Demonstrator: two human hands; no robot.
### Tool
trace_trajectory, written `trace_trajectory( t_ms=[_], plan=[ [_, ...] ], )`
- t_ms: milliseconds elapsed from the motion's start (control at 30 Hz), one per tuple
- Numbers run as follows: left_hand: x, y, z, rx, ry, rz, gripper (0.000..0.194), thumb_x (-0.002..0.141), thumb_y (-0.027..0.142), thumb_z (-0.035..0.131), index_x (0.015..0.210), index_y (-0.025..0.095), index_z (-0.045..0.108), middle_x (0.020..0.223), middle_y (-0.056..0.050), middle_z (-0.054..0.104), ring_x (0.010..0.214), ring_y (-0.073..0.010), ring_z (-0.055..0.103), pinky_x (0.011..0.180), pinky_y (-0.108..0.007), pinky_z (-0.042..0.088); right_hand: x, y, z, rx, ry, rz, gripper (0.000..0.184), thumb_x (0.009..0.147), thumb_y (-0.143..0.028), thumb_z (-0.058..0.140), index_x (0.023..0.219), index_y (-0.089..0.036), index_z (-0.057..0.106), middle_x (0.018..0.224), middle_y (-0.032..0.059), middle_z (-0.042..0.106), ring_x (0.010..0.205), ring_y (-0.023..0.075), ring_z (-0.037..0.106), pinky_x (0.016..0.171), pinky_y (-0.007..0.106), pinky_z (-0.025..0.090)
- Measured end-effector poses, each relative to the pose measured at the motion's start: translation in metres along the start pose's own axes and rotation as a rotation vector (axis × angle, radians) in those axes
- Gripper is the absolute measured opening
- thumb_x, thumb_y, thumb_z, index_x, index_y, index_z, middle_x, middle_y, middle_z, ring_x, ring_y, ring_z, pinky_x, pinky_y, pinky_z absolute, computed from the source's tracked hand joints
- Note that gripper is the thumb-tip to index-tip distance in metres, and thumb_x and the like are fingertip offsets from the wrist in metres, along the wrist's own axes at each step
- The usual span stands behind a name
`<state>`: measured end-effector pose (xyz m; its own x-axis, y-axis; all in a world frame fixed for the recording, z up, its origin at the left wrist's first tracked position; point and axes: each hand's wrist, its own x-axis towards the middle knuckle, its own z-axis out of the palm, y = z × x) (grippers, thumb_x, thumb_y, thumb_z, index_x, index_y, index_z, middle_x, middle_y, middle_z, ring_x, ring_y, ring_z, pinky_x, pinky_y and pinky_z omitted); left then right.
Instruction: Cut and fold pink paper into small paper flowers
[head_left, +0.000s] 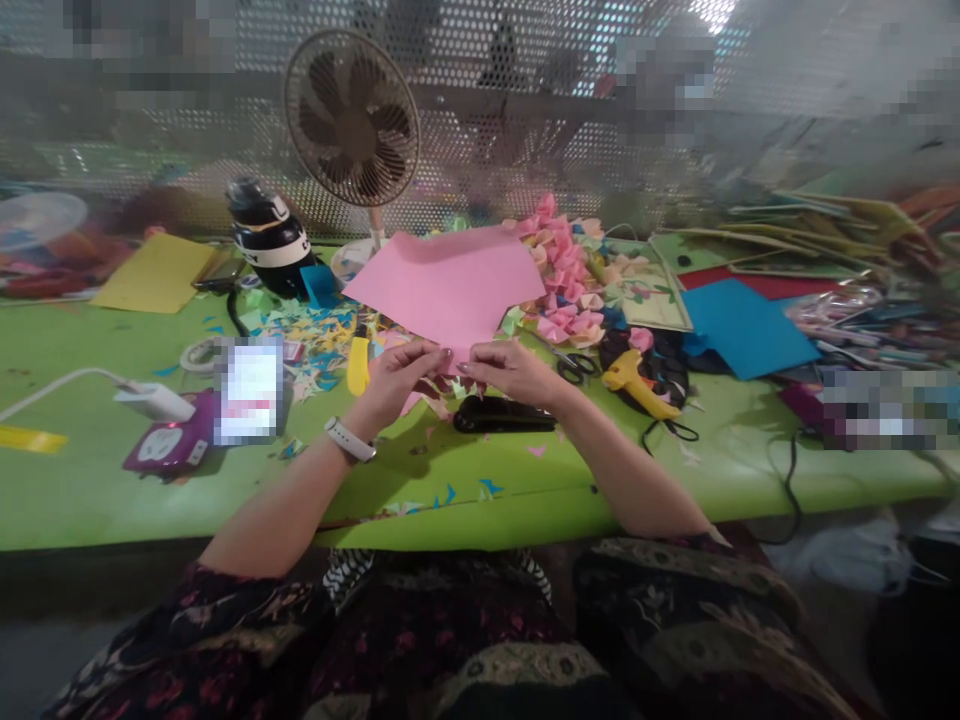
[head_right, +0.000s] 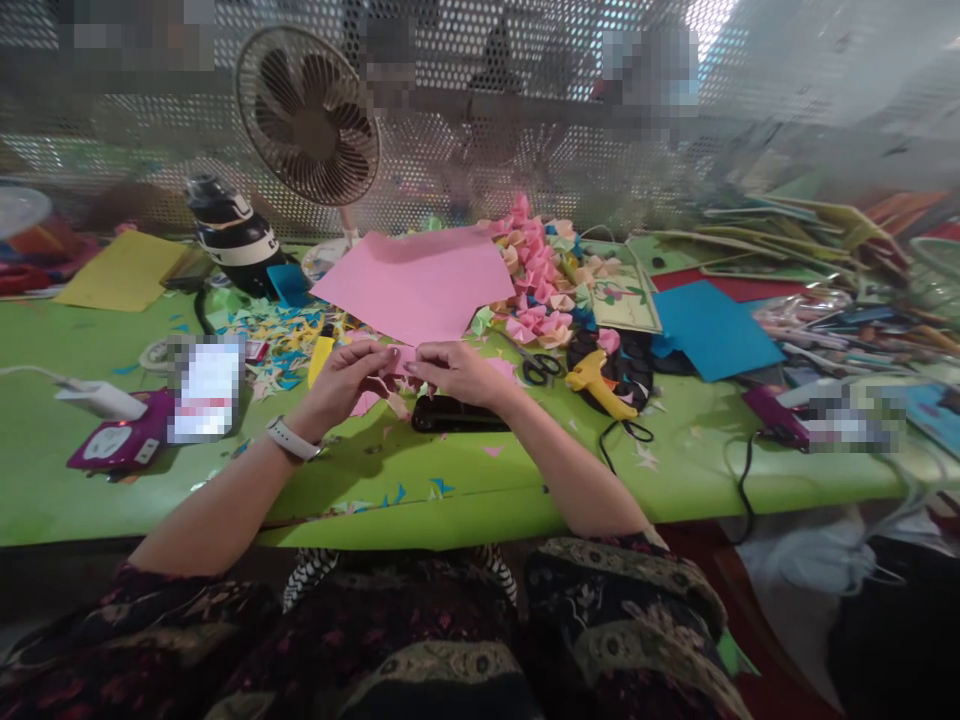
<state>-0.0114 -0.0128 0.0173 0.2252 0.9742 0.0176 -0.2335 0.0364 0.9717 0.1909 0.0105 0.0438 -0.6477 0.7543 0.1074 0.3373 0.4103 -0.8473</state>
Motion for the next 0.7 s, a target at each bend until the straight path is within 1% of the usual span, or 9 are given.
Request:
trace_trajectory(
  t_ms=[200, 267, 333, 367, 400, 467, 500, 600, 700],
  plan=[
    [-0.001, 0.000, 0.002, 0.011, -0.066, -0.056, 0.043, 0.064, 0.050, 0.087, 0.079, 0.013, 0.070, 0.073, -0.005, 0.072, 0.060, -0.0157, 0.069, 0.049, -0.027, 0.060, 0.001, -0.003, 0.002, -0.024, 0.009, 0.039, 0.035, 0.093, -0.045, 0.052, 0.068, -0.021, 0.047, 0.062, -0.0020, 0.054, 0.058, 0.0120, 0.054, 0.059, 0.027, 0.039],
    [-0.001, 0.000, 0.003, 0.011, -0.036, -0.067, 0.045, 0.062, 0.051, 0.088, 0.078, 0.013, 0.069, 0.071, -0.004, 0.072, 0.060, -0.0160, 0.070, 0.048, -0.025, 0.059, -0.002, -0.007, -0.005, -0.073, -0.030, 0.071, 0.033, 0.094, -0.044, 0.051, 0.070, -0.020, 0.050, 0.065, -0.0005, 0.058, 0.061, 0.0126, 0.057, 0.062, 0.027, 0.041],
    [0.001, -0.001, 0.003, -0.001, 0.007, -0.086, 0.045, 0.064, 0.051, 0.088, 0.080, 0.014, 0.067, 0.075, -0.006, 0.074, 0.062, -0.0158, 0.072, 0.046, -0.020, 0.055, -0.008, -0.009, -0.022, -0.226, -0.060, 0.149, 0.029, 0.095, -0.039, 0.049, 0.075, -0.019, 0.055, 0.074, 0.0029, 0.065, 0.066, 0.0138, 0.060, 0.066, 0.027, 0.042],
    [0.002, -0.002, 0.002, -0.007, 0.030, -0.095, 0.044, 0.066, 0.050, 0.087, 0.081, 0.014, 0.066, 0.077, -0.006, 0.075, 0.064, -0.0157, 0.073, 0.046, -0.018, 0.053, -0.012, -0.009, -0.033, -0.378, -0.061, 0.214, 0.027, 0.095, -0.037, 0.049, 0.078, -0.019, 0.058, 0.078, 0.0045, 0.067, 0.070, 0.0148, 0.061, 0.068, 0.028, 0.042],
    [0.003, -0.002, 0.002, -0.013, 0.050, -0.100, 0.042, 0.068, 0.048, 0.086, 0.082, 0.015, 0.065, 0.079, -0.007, 0.076, 0.065, -0.0157, 0.074, 0.046, -0.017, 0.052, -0.016, -0.007, -0.044, -0.565, -0.001, 0.306, 0.025, 0.095, -0.032, 0.047, 0.078, -0.018, 0.059, 0.081, 0.0064, 0.068, 0.071, 0.0163, 0.061, 0.067, 0.028, 0.042],
    [0.005, -0.002, 0.001, -0.029, 0.091, -0.094, 0.037, 0.072, 0.044, 0.084, 0.083, 0.015, 0.064, 0.081, -0.007, 0.077, 0.067, -0.0153, 0.075, 0.049, -0.016, 0.052, -0.023, 0.002, -0.067, -0.929, 0.081, 0.563, 0.017, 0.089, -0.024, 0.050, 0.081, -0.017, 0.064, 0.088, 0.0111, 0.070, 0.082, 0.0218, 0.064, 0.069, 0.030, 0.041],
    [0.006, -0.002, 0.000, -0.038, 0.114, -0.085, 0.034, 0.074, 0.041, 0.083, 0.084, 0.015, 0.064, 0.081, -0.007, 0.078, 0.067, -0.0149, 0.075, 0.050, -0.016, 0.053, -0.026, 0.008, -0.077, -1.033, 0.056, 0.708, 0.014, 0.085, -0.023, 0.055, 0.085, -0.016, 0.067, 0.092, 0.0134, 0.072, 0.088, 0.0252, 0.066, 0.071, 0.031, 0.042],
    [0.007, -0.001, 0.001, -0.066, 0.171, -0.085, 0.024, 0.078, 0.032, 0.080, 0.087, 0.015, 0.065, 0.085, -0.006, 0.078, 0.067, -0.0139, 0.074, 0.049, -0.016, 0.052, -0.027, 0.029, -0.093, -1.107, -0.086, 0.922, 0.025, 0.079, -0.028, 0.063, 0.097, -0.013, 0.072, 0.103, 0.0175, 0.073, 0.099, 0.0305, 0.067, 0.074, 0.033, 0.045],
    [0.007, 0.001, 0.002, -0.097, 0.186, -0.110, 0.018, 0.080, 0.025, 0.078, 0.089, 0.015, 0.067, 0.090, -0.006, 0.079, 0.070, -0.0139, 0.075, 0.049, -0.016, 0.051, -0.022, 0.043, -0.094, -1.067, -0.175, 0.984, 0.034, 0.077, -0.030, 0.067, 0.104, -0.012, 0.073, 0.105, 0.0175, 0.074, 0.099, 0.0294, 0.068, 0.075, 0.033, 0.048]
  ],
)
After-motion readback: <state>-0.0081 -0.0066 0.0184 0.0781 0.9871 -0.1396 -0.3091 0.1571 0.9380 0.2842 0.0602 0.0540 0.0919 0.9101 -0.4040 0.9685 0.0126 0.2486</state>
